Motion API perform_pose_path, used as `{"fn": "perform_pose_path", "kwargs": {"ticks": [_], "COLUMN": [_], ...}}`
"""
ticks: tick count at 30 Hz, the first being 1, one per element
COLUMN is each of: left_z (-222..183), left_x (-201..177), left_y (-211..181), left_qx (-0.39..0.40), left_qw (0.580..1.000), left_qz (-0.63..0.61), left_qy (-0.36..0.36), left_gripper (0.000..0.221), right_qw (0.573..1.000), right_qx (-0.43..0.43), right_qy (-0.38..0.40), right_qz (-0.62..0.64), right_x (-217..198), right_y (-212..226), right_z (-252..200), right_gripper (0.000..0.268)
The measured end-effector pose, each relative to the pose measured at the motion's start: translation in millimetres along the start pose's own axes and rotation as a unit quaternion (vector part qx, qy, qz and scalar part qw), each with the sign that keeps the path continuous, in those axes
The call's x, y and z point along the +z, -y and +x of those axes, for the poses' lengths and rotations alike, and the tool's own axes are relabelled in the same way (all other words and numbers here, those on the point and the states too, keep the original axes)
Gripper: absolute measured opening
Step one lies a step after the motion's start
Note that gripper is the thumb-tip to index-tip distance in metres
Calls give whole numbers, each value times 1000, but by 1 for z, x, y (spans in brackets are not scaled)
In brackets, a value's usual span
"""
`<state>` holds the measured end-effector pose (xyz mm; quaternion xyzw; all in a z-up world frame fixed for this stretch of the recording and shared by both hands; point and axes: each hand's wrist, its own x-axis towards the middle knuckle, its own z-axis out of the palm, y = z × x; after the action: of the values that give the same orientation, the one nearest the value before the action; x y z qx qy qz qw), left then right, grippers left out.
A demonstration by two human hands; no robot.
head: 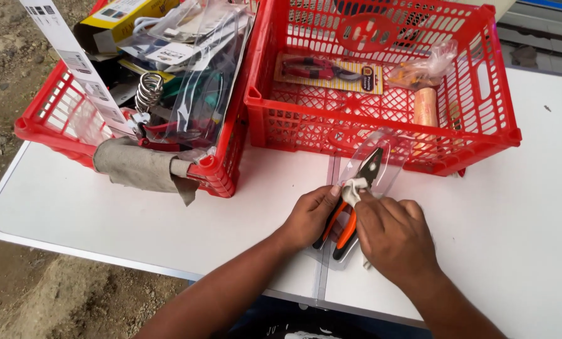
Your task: The person wipes the plastic packaging of a pair of pliers with a cloth and handles the pliers within their tray.
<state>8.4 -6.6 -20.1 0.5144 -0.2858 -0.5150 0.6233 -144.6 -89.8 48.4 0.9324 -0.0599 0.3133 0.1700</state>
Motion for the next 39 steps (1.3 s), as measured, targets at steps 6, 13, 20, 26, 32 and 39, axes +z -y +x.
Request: {"fn": "perform_pose_path", "kwargs": {"ticks": [6, 13, 20, 26, 32, 39], "left_z": [5, -2, 0, -6, -6, -12], "left_x": [-5, 1, 0, -1, -3, -2], "left_y": [10, -3, 2, -11, -12, -20], "left_qx": [61, 11, 35, -14, -10, -12], "left_qw": [996, 999, 999, 997, 995, 993], "left_qz": [57, -24, 38, 56, 76, 93], "left_qy": [-36, -21, 3, 47, 67, 70], "left_gripper": [43, 48, 37, 28, 23, 26], "right_qw": [995, 961, 799, 892, 972, 927], "right_qx": [-28, -58, 87, 237, 171, 217], "right_qy": [74, 141, 187, -65, -24, -79], "right_qz": [65, 229, 565, 379, 160, 295], "right_x": [7, 18, 7, -19, 2, 29], "right_y": [31, 30, -24, -85, -121, -127], "right_z": [-16, -24, -32, -13, 30, 17], "right_gripper": [16, 13, 18, 27, 33, 28]}}
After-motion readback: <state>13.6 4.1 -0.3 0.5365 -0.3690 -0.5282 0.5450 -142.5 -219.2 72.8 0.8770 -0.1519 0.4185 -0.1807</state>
